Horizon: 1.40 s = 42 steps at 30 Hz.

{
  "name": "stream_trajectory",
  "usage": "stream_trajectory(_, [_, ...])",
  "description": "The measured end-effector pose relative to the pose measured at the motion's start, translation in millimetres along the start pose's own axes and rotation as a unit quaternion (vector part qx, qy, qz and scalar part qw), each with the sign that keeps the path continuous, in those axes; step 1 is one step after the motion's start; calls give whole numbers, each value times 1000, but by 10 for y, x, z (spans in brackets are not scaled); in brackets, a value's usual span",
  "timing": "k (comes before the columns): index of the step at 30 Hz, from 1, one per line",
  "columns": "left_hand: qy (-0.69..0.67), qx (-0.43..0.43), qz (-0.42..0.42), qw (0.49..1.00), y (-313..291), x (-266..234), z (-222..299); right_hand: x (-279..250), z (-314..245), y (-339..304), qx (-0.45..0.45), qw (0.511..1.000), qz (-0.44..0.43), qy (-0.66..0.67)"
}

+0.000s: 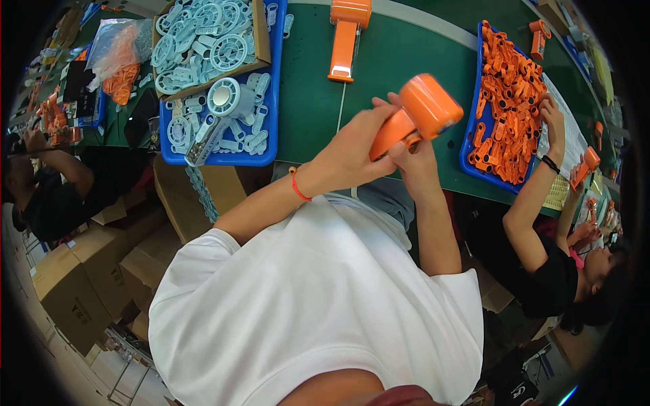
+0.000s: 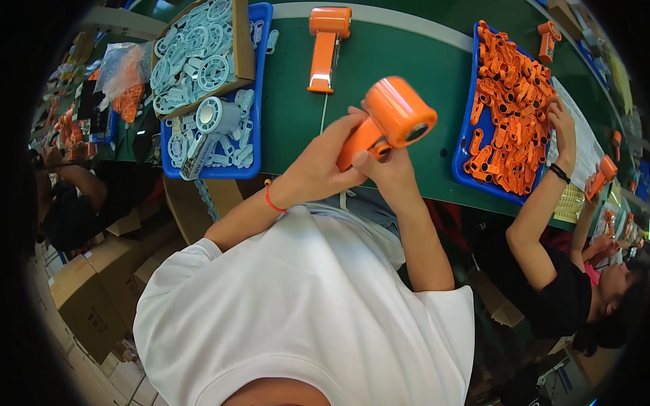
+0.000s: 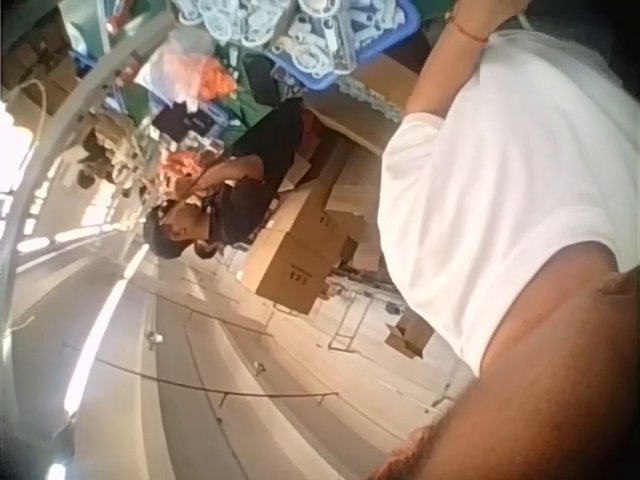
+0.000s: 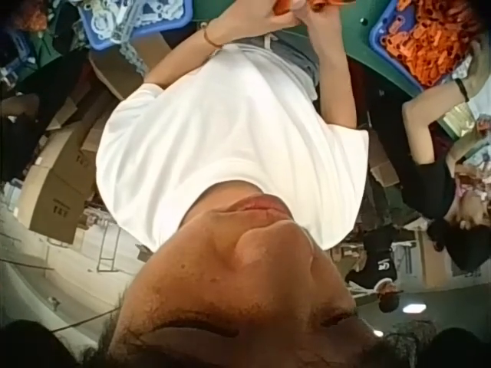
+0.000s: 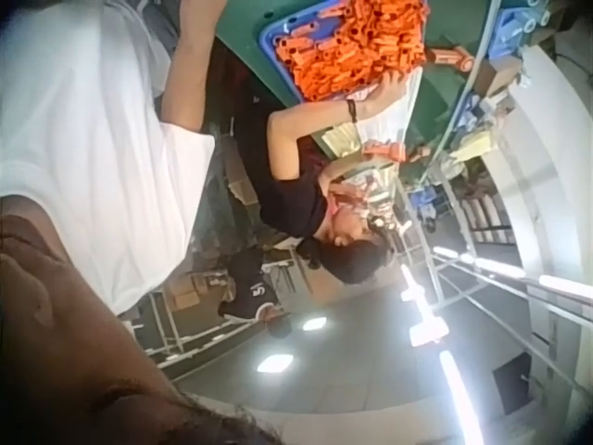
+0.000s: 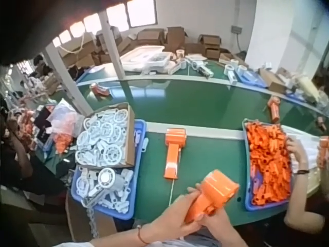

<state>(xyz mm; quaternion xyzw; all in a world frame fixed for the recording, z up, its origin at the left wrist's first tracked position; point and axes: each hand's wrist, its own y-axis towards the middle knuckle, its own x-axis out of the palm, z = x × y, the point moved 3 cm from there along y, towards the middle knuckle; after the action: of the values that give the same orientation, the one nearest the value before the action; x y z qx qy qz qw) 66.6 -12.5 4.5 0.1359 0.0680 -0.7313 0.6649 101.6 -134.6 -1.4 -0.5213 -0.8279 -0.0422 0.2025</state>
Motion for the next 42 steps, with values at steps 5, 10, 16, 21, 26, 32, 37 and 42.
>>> stream_trajectory(5, [67, 124, 236, 962, -205, -97, -66, -46, -155, -69, -288, 936, 67, -191])
stream_trajectory(10, [-16, -27, 89, 995, -278, -8, -431, -212, 125, -65, -217, 936, 48, -271])
stream_trajectory(16, [142, 257, 64, 954, -591, -100, -179, -188, 475, -20, -212, 914, -8, -345])
stream_trajectory(21, [331, 365, 122, 862, -337, -1, 311, -78, 204, 8, -187, 726, -45, -661])
stream_trajectory(26, [418, 145, -22, 896, -138, 35, -55, -259, -30, -178, -119, 758, -109, -632])
stream_trajectory(32, [448, 182, 31, 875, -121, 163, -69, -382, 69, -291, -156, 785, -79, -595])
stream_trajectory(37, [437, 172, 7, 883, -96, 170, -71, -420, 157, -305, -231, 764, -49, -600])
stream_trajectory(42, [467, 180, -3, 866, -83, 164, -111, -388, 193, -297, -264, 710, -51, -651])
